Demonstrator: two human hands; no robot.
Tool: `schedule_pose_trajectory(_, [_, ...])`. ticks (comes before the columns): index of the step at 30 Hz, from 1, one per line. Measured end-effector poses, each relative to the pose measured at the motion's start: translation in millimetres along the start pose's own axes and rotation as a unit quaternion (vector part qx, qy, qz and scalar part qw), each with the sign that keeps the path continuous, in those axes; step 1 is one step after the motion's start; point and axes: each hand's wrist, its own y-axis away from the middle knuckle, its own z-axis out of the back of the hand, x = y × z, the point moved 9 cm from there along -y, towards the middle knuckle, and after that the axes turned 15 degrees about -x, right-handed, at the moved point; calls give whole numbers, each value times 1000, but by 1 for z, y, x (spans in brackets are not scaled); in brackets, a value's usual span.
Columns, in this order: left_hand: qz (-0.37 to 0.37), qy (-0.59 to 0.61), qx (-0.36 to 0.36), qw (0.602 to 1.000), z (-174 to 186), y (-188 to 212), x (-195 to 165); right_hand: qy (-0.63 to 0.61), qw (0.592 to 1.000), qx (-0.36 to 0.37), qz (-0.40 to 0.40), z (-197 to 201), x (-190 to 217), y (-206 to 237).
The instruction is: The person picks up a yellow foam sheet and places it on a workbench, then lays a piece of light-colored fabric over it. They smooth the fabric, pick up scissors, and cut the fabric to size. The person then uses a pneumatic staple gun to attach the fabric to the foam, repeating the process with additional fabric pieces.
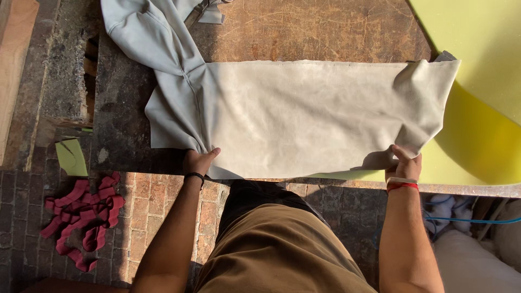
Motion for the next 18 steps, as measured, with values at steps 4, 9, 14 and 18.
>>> schedule_pose_trajectory(4, [90, 80, 11, 993, -19, 0, -12, 311, 931, -129, 138, 9, 7, -8])
schedule_pose_trajectory(9, [102, 107, -34, 988, 6, -28, -1, 330, 932, -106, 102, -10, -11, 3])
schedule_pose_trajectory(14, [154, 81, -118, 978, 61, -48, 50, 317, 944, -51, 80, -57, -53, 35])
schedule_pose_trajectory(18, [130, 50, -147, 979, 74, -68, 48, 90, 987, -31, -130, -68, -77, 52])
